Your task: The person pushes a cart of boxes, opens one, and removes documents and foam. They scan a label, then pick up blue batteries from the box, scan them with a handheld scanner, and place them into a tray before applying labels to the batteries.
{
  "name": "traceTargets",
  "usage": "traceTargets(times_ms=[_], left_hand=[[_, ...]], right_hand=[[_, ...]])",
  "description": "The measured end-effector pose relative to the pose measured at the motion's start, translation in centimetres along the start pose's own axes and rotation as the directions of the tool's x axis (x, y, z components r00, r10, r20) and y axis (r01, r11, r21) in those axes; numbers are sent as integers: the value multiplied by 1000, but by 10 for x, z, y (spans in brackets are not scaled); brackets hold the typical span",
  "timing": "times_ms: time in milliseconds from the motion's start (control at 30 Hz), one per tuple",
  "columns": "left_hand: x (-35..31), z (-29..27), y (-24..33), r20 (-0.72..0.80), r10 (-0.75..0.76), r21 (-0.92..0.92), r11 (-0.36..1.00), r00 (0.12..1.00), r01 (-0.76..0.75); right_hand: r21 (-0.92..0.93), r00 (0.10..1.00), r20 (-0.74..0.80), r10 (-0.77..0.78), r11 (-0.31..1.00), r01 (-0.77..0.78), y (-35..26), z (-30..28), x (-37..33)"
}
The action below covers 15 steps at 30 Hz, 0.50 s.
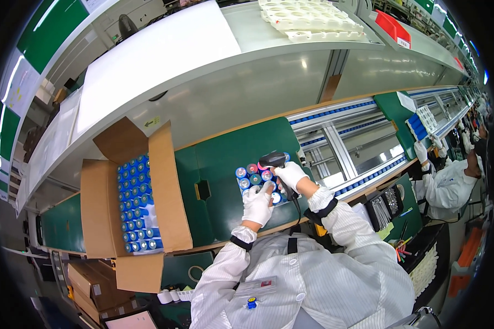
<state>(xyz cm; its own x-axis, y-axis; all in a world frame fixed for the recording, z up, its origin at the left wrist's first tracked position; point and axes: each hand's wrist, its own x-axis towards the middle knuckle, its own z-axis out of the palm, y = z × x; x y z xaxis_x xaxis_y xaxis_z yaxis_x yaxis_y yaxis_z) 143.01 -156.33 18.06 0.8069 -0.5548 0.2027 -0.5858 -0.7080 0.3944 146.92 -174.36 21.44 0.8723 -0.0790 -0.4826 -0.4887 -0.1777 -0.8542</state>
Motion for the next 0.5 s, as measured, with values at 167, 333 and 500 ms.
traceTargets(times_ms=[167,333,500], left_hand=[[-3,1,-3,-20,-14,-16,1000,1000,14],[-4,3,-7,-60,-6,-73,997,998,1],[-1,1,-5,-84,20,-45,999,996,-23]], right_hand=[[127,997,48,65,989,-71,-6,-8,-25],[125,968,133,211,966,-228,4,-11,-42],[146,976,133,172,971,-190,10,-9,-40]])
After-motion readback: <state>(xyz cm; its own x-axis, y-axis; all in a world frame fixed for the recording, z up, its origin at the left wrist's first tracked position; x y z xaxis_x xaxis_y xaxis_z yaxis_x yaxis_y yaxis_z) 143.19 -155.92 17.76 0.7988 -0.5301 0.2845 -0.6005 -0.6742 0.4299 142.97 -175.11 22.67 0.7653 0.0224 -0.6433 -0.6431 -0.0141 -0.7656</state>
